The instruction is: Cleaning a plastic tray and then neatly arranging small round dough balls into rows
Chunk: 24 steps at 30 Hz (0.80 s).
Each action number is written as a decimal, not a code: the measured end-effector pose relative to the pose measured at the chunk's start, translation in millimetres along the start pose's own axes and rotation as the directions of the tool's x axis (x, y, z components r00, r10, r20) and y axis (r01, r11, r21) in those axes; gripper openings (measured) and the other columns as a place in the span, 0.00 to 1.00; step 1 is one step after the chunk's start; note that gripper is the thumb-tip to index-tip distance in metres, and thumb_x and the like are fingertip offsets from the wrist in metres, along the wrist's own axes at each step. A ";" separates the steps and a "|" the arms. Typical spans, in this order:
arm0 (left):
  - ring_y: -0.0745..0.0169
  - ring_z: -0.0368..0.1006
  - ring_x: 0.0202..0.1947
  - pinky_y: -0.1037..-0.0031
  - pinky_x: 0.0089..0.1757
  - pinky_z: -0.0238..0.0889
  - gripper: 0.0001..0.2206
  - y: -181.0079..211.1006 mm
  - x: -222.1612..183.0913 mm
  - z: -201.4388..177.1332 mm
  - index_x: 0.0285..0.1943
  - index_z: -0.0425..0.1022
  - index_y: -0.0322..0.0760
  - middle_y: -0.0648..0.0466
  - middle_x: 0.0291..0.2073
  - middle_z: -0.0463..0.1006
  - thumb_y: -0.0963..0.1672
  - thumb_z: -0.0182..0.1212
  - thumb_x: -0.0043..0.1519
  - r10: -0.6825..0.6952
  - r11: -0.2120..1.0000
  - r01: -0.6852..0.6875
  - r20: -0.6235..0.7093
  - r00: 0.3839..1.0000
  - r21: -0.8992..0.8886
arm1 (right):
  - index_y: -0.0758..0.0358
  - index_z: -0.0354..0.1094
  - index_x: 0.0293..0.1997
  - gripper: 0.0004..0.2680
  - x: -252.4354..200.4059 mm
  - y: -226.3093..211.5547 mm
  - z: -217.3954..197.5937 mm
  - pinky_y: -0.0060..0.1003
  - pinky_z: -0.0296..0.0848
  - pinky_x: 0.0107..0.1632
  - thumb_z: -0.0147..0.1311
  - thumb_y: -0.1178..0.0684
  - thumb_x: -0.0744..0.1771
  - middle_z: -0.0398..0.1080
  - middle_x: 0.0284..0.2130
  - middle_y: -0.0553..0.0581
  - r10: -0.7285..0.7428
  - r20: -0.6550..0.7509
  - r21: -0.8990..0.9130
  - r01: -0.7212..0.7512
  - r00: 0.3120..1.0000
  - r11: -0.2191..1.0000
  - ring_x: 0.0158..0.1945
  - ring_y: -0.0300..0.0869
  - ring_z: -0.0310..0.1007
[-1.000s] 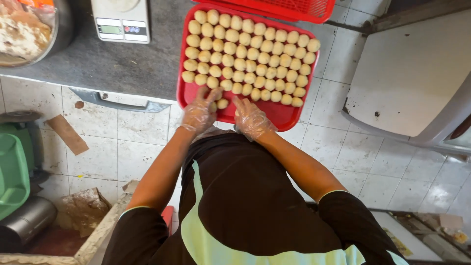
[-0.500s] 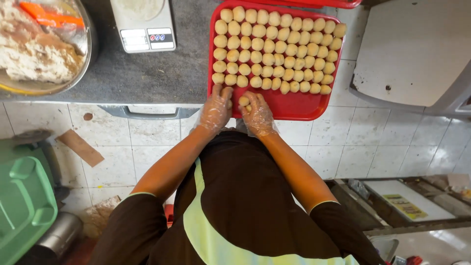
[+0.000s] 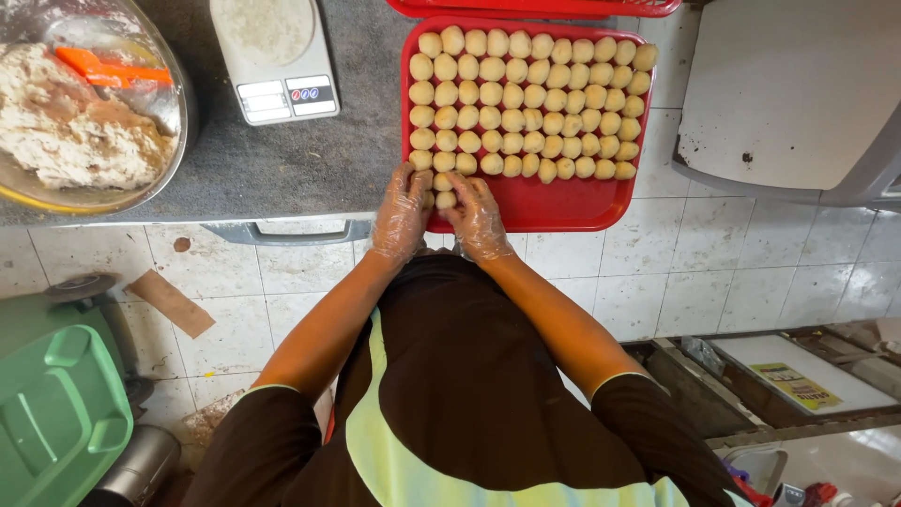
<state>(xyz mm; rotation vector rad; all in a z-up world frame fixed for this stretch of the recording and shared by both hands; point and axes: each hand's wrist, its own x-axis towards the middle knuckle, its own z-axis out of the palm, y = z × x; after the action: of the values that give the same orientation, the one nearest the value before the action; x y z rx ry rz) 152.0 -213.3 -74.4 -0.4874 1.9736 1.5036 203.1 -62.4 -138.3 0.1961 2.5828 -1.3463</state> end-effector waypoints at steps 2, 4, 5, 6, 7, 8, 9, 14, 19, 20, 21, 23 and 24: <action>0.40 0.71 0.51 0.56 0.51 0.65 0.23 3.0 -1.6 -2.7 0.63 0.59 0.40 0.39 0.52 0.70 0.53 0.48 0.64 -0.020 0.994 0.019 -0.005 1.000 -0.110 | 0.55 0.59 0.63 0.23 4.8 1.2 2.0 0.36 0.82 0.41 0.62 0.61 0.62 0.62 0.43 0.61 0.018 -0.020 0.039 -0.017 1.000 0.999 0.45 0.53 0.70; 0.48 0.74 0.47 0.59 0.50 0.68 0.23 6.5 -2.4 -4.4 0.63 0.60 0.38 0.43 0.48 0.72 0.52 0.51 0.63 -0.037 0.976 0.035 -0.008 0.999 -0.217 | 0.55 0.60 0.62 0.22 8.1 2.7 2.1 0.36 0.81 0.41 0.63 0.60 0.62 0.63 0.42 0.61 0.034 -0.042 0.080 -0.031 0.999 0.996 0.45 0.51 0.71; 0.47 0.73 0.48 0.59 0.50 0.68 0.23 8.5 -2.4 -5.1 0.63 0.60 0.38 0.42 0.49 0.72 0.52 0.51 0.64 -0.034 0.982 0.032 -0.005 0.999 -0.184 | 0.55 0.61 0.62 0.22 9.2 3.4 1.5 0.35 0.82 0.39 0.64 0.59 0.62 0.63 0.40 0.60 0.023 -0.044 0.043 -0.021 0.999 0.999 0.43 0.51 0.71; 0.47 0.73 0.49 0.59 0.50 0.68 0.23 10.3 -2.4 -6.5 0.63 0.61 0.38 0.42 0.49 0.72 0.52 0.50 0.64 -0.030 0.988 0.029 -0.004 1.000 -0.150 | 0.55 0.62 0.61 0.22 10.5 3.8 1.8 0.34 0.82 0.38 0.64 0.57 0.61 0.64 0.39 0.60 0.011 -0.045 0.007 -0.010 0.999 1.000 0.42 0.51 0.72; 0.47 0.73 0.49 0.59 0.50 0.68 0.23 11.8 -2.4 -7.8 0.63 0.61 0.38 0.42 0.49 0.72 0.52 0.50 0.64 -0.022 0.989 0.021 -0.004 1.000 -0.148 | 0.55 0.62 0.61 0.22 9.7 5.7 3.7 0.34 0.82 0.38 0.64 0.57 0.61 0.64 0.39 0.60 0.006 -0.051 0.008 -0.005 0.999 1.000 0.42 0.51 0.72; 0.46 0.72 0.50 0.59 0.50 0.67 0.22 13.9 -1.9 -8.0 0.63 0.61 0.39 0.42 0.50 0.72 0.53 0.48 0.64 -0.018 0.995 0.018 0.001 1.000 -0.098 | 0.55 0.62 0.61 0.22 9.1 8.1 4.5 0.33 0.82 0.37 0.65 0.56 0.61 0.64 0.39 0.59 0.014 -0.049 -0.028 -0.016 0.999 0.999 0.41 0.49 0.72; 0.45 0.72 0.51 0.59 0.51 0.67 0.22 16.0 -1.4 -8.1 0.62 0.62 0.39 0.42 0.51 0.72 0.53 0.47 0.64 -0.015 0.999 0.015 0.007 1.000 -0.048 | 0.55 0.62 0.60 0.22 8.4 10.6 5.2 0.32 0.82 0.36 0.65 0.55 0.61 0.65 0.38 0.58 0.023 -0.047 -0.064 -0.026 0.999 0.998 0.39 0.48 0.72; 0.44 0.70 0.54 0.60 0.52 0.66 0.22 20.2 -6.6 -11.0 0.62 0.62 0.39 0.41 0.54 0.72 0.54 0.44 0.65 0.014 0.995 -0.015 0.021 1.000 0.094 | 0.56 0.63 0.60 0.22 12.7 7.1 11.5 0.32 0.81 0.34 0.65 0.55 0.61 0.65 0.37 0.59 0.017 -0.093 -0.028 -0.020 0.996 0.999 0.37 0.47 0.72; 0.37 0.65 0.57 0.59 0.49 0.72 0.20 -39.9 16.9 -3.9 0.58 0.64 0.33 0.42 0.58 0.61 0.41 0.62 0.57 0.547 0.603 -0.518 0.158 0.822 0.607 | 0.56 0.61 0.62 0.22 5.9 -10.0 2.8 0.34 0.80 0.39 0.63 0.57 0.62 0.64 0.40 0.62 0.088 -0.054 0.015 -0.088 0.995 0.996 0.40 0.49 0.72; 0.37 0.65 0.56 0.61 0.49 0.72 0.22 -47.0 19.7 -2.5 0.58 0.65 0.31 0.42 0.57 0.60 0.39 0.64 0.54 0.597 0.549 -0.544 0.158 0.786 0.634 | 0.56 0.59 0.63 0.23 4.5 -9.6 1.6 0.34 0.80 0.40 0.63 0.57 0.62 0.64 0.42 0.62 0.116 -0.032 0.044 -0.115 0.993 0.992 0.41 0.49 0.72; 0.38 0.64 0.56 0.62 0.49 0.72 0.25 -53.6 22.7 -0.9 0.58 0.65 0.30 0.42 0.57 0.60 0.38 0.66 0.50 0.645 0.492 -0.566 0.160 0.748 0.661 | 0.56 0.58 0.63 0.23 3.2 -9.2 0.1 0.34 0.80 0.41 0.63 0.57 0.62 0.63 0.43 0.62 0.143 -0.009 0.073 -0.142 0.990 0.987 0.42 0.50 0.72; 0.37 0.65 0.54 0.61 0.48 0.72 0.26 -55.7 19.3 -1.5 0.58 0.66 0.31 0.41 0.56 0.61 0.38 0.67 0.48 0.676 0.474 -0.586 0.154 0.720 0.657 | 0.58 0.57 0.63 0.24 2.7 -7.5 -1.2 0.35 0.81 0.41 0.64 0.57 0.61 0.63 0.44 0.64 0.132 0.003 0.070 -0.132 0.991 0.989 0.42 0.51 0.72; 0.37 0.66 0.52 0.60 0.48 0.71 0.28 -55.4 19.2 -0.5 0.58 0.66 0.33 0.41 0.54 0.61 0.38 0.68 0.46 0.698 0.464 -0.599 0.146 0.701 0.652 | 0.59 0.56 0.63 0.26 4.0 -6.0 -3.4 0.36 0.81 0.41 0.65 0.57 0.60 0.62 0.45 0.65 0.128 0.025 0.067 -0.130 0.991 0.989 0.43 0.53 0.72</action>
<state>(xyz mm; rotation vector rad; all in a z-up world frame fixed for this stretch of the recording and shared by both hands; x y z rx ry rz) 171.6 -228.5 -127.5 0.5840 2.8100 0.9849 197.5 -62.9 -132.7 0.3525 2.4628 -1.3833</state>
